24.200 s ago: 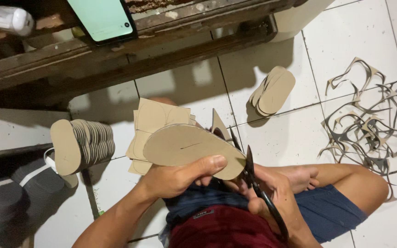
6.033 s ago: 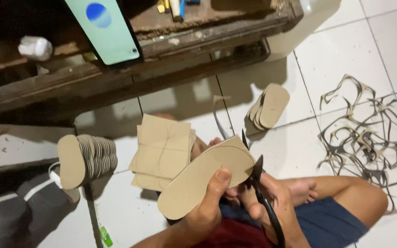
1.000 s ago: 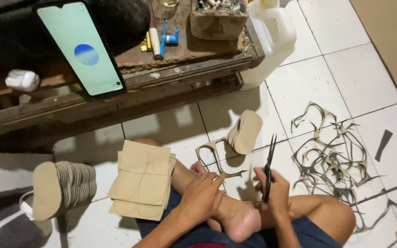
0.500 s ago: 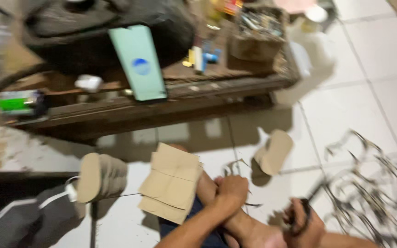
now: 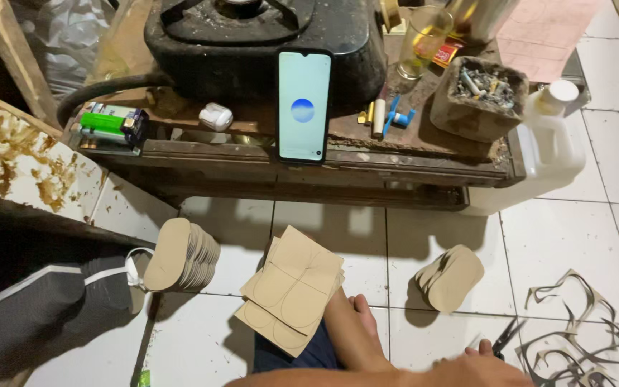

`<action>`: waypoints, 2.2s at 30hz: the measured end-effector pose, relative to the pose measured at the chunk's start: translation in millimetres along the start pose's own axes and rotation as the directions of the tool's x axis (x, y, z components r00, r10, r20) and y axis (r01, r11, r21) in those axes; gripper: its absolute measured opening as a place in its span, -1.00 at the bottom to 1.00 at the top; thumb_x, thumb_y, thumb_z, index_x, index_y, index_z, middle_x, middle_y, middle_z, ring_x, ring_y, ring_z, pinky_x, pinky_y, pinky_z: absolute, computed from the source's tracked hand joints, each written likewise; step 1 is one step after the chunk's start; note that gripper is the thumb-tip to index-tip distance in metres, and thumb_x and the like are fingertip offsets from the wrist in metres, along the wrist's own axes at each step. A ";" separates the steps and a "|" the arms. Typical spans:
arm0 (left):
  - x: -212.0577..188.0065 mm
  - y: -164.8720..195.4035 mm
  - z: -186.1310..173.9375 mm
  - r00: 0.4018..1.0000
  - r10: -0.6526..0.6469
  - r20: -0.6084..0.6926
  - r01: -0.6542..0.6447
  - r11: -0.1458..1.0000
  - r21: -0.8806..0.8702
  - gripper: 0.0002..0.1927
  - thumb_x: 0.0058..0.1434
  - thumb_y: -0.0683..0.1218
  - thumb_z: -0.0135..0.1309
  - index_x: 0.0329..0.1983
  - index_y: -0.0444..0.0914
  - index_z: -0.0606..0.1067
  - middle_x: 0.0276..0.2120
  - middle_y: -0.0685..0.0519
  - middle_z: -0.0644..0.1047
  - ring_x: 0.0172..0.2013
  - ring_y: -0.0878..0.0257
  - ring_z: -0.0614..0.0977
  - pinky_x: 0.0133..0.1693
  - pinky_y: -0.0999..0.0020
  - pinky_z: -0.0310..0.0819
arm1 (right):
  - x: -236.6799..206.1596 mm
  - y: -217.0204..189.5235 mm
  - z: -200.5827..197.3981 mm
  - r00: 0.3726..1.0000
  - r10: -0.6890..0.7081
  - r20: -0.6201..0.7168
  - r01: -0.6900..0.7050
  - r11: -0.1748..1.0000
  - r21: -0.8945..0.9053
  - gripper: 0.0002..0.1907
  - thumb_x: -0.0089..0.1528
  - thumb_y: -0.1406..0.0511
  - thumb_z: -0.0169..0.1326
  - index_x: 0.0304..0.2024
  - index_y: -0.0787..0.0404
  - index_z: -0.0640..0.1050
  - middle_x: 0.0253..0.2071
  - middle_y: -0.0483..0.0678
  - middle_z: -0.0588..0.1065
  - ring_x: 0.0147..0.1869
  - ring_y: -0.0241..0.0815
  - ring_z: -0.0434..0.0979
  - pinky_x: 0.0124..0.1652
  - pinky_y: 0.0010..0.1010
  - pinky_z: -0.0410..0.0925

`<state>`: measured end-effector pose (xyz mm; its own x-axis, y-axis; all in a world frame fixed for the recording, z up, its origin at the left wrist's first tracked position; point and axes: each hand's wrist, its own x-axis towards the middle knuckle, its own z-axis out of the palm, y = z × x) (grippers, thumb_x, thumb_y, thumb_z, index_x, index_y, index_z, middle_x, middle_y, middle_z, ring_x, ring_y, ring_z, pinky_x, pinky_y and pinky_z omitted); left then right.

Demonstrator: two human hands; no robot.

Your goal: The person sits on the floor cutting cardboard sheets into insole shapes with scissors, following drawn outlines and trimming the edges. They stack the finished cut insoles with a pile of completed pieces and pick up new sheets to continue cutting.

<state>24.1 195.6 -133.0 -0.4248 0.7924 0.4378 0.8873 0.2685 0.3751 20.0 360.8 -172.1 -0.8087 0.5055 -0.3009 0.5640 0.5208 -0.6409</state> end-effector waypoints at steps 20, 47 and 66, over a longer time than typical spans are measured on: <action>-20.9 -158.0 -63.2 0.739 -0.665 0.110 0.641 0.644 -0.417 -0.75 0.28 0.05 0.02 -0.20 -0.18 0.60 -0.32 -0.13 0.63 -0.26 -0.15 0.66 -0.20 -0.04 0.53 | -5.5 -39.7 12.7 0.993 0.120 0.013 -0.102 0.892 -0.440 -0.40 0.04 -0.08 0.32 -0.04 0.17 0.71 -0.27 0.08 0.67 -0.15 0.04 0.70 -0.05 -0.21 0.47; -4.5 -154.0 -9.5 0.684 -0.725 0.080 0.615 0.515 -0.597 -0.56 0.30 0.00 0.06 0.16 -0.34 0.49 -0.10 -0.22 0.60 -0.09 -0.12 0.62 -0.02 0.06 0.47 | -15.0 -53.0 67.1 0.899 -0.359 -0.251 0.329 0.931 -0.155 -0.29 0.06 0.17 0.34 0.16 0.39 0.41 0.06 0.20 0.40 0.15 0.16 0.41 0.09 -0.13 0.33; -2.1 -159.0 -14.6 0.803 -0.517 0.296 0.231 -0.187 -0.955 -0.40 0.25 -0.09 0.21 0.33 -0.32 0.37 -0.06 0.11 0.59 -0.07 0.34 0.56 -0.04 0.38 0.48 | -20.4 -49.5 33.2 0.865 -0.316 0.391 -0.414 -0.005 0.910 -0.36 0.32 0.11 -0.16 0.29 0.47 0.38 0.15 0.24 0.51 0.12 0.19 0.55 0.11 -0.01 0.36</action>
<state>-118.7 143.3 -181.6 -0.7469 0.6596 -0.0845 -0.4360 -0.3898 0.8111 3.0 302.0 -157.7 -0.9426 0.0037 -0.3340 0.1792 -0.8382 -0.5151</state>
